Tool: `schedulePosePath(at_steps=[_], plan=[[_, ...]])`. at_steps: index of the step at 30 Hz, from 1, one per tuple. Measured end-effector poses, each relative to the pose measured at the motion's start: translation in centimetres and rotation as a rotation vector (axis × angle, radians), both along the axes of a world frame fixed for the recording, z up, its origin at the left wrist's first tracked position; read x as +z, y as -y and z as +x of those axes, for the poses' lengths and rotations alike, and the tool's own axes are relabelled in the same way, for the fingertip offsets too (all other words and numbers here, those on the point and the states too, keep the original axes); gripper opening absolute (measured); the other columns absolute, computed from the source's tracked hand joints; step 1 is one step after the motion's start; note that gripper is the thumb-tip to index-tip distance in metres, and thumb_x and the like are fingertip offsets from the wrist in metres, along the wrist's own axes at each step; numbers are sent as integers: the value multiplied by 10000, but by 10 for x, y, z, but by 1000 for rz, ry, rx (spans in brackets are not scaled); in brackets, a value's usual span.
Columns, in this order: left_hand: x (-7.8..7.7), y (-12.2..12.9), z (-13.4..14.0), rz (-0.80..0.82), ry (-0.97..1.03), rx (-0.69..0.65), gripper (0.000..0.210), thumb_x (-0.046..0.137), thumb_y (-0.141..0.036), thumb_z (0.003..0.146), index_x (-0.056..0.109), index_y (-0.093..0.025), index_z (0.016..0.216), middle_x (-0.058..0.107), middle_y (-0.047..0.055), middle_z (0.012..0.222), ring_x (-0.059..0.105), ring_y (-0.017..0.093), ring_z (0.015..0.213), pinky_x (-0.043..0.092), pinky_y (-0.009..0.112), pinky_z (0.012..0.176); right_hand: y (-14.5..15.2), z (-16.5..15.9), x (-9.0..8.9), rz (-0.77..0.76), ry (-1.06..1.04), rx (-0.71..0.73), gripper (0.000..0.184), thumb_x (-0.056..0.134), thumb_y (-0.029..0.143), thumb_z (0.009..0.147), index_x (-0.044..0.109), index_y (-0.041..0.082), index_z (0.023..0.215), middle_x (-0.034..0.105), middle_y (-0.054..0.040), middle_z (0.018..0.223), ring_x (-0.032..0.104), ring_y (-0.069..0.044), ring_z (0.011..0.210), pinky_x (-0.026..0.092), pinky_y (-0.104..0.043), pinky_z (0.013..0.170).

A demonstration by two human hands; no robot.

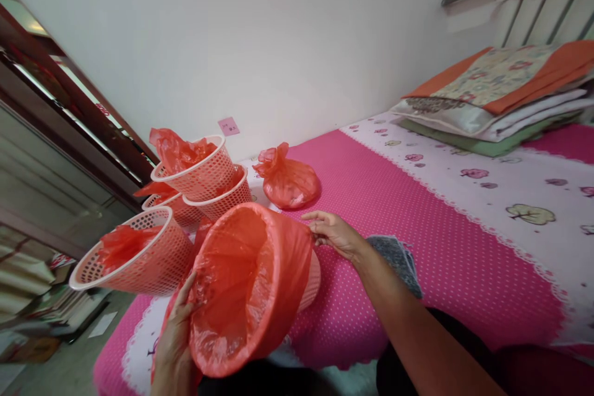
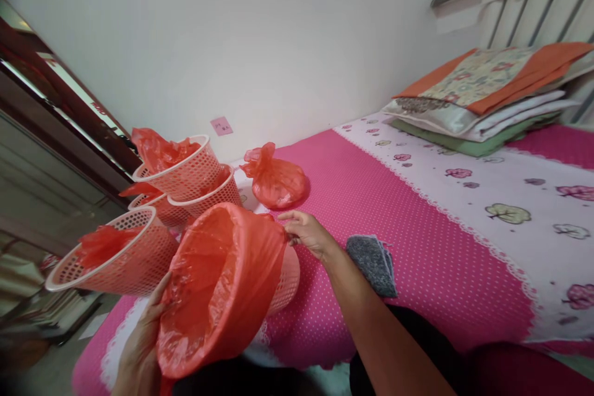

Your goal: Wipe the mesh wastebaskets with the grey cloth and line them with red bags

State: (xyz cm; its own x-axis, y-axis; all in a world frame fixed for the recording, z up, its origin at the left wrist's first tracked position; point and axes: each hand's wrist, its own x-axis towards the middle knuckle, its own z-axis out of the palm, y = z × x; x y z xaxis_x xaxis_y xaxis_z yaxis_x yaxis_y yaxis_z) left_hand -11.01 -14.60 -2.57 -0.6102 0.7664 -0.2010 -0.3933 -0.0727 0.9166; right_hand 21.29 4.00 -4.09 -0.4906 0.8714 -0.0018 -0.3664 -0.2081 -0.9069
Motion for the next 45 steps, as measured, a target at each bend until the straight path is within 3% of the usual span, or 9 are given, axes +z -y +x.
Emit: schedulePosePath(at_steps=[4, 8, 14, 26, 32, 36, 38, 41, 45], plan=[[-1, 1, 1, 3, -5, -3, 863, 765, -29, 555, 708, -355, 1352, 840, 39, 1144, 823, 236, 799, 688, 335, 764, 4, -3, 4, -55, -44, -28, 343, 791, 310, 790, 709, 227, 1113, 735, -18, 867, 678, -149, 754, 545, -281, 692], [3, 6, 8, -17, -20, -43, 884, 823, -73, 544, 695, -367, 1368, 828, 39, 1193, 819, 298, 961, 685, 382, 840, 7, -8, 5, 19, -51, 5, 449, 826, 305, 739, 727, 222, 1168, 754, -23, 933, 689, -144, 763, 529, -270, 677], [-4, 16, 6, -2, -59, -79, 875, 866, -113, 588, 674, -382, 1398, 801, 25, 1271, 803, 307, 1039, 678, 399, 898, 2, -14, -1, 107, 157, -86, 378, 690, 149, 754, 709, 189, 1130, 610, 66, 593, 574, -110, 520, 423, -244, 537], [-10, 22, 3, -20, -68, -26, 894, 875, -115, 593, 663, -397, 1414, 784, 25, 1317, 768, 322, 1154, 660, 414, 957, 2, -16, -7, 115, 133, -64, 313, 679, 201, 794, 687, 207, 1106, 655, 33, 708, 544, -99, 533, 413, -240, 534], [-13, 19, 1, -5, -45, -29, 881, 850, -118, 584, 672, -417, 1393, 783, -1, 1322, 788, 302, 1096, 671, 389, 924, 5, -14, -5, 29, 142, -25, 308, 679, 271, 855, 668, 208, 1155, 690, 7, 747, 612, -123, 570, 476, -260, 574], [-10, 12, 3, -11, -37, -11, 821, 833, -104, 568, 716, -400, 1325, 812, 4, 1240, 820, 257, 916, 689, 355, 815, 4, -12, -7, 119, 193, 54, 356, 744, 352, 851, 685, 196, 1165, 698, -5, 759, 639, -144, 613, 490, -276, 600], [-5, 5, 7, -4, -51, -3, 793, 826, -89, 568, 729, -370, 1303, 800, 26, 1270, 817, 257, 921, 688, 353, 801, 1, -13, -9, 167, 261, -73, 362, 785, 314, 814, 696, 195, 1143, 729, -42, 850, 686, -177, 734, 531, -307, 680], [4, -15, 17, 1, -101, -33, 786, 786, -82, 609, 701, -324, 1351, 788, 62, 1290, 812, 260, 952, 676, 360, 831, -3, -10, -4, 207, 273, -397, 341, 755, 310, 852, 692, 211, 1172, 748, -126, 1158, 709, -243, 1060, 559, -390, 919], [16, -61, 36, -31, -214, -90, 815, 641, -31, 608, 665, -212, 1403, 835, 90, 1058, 810, 249, 871, 656, 347, 812, 8, 4, 19, 333, 201, -665, 396, 595, 461, 991, 656, 224, 1303, 670, -151, 1419, 619, -281, 1321, 498, -453, 1093]])
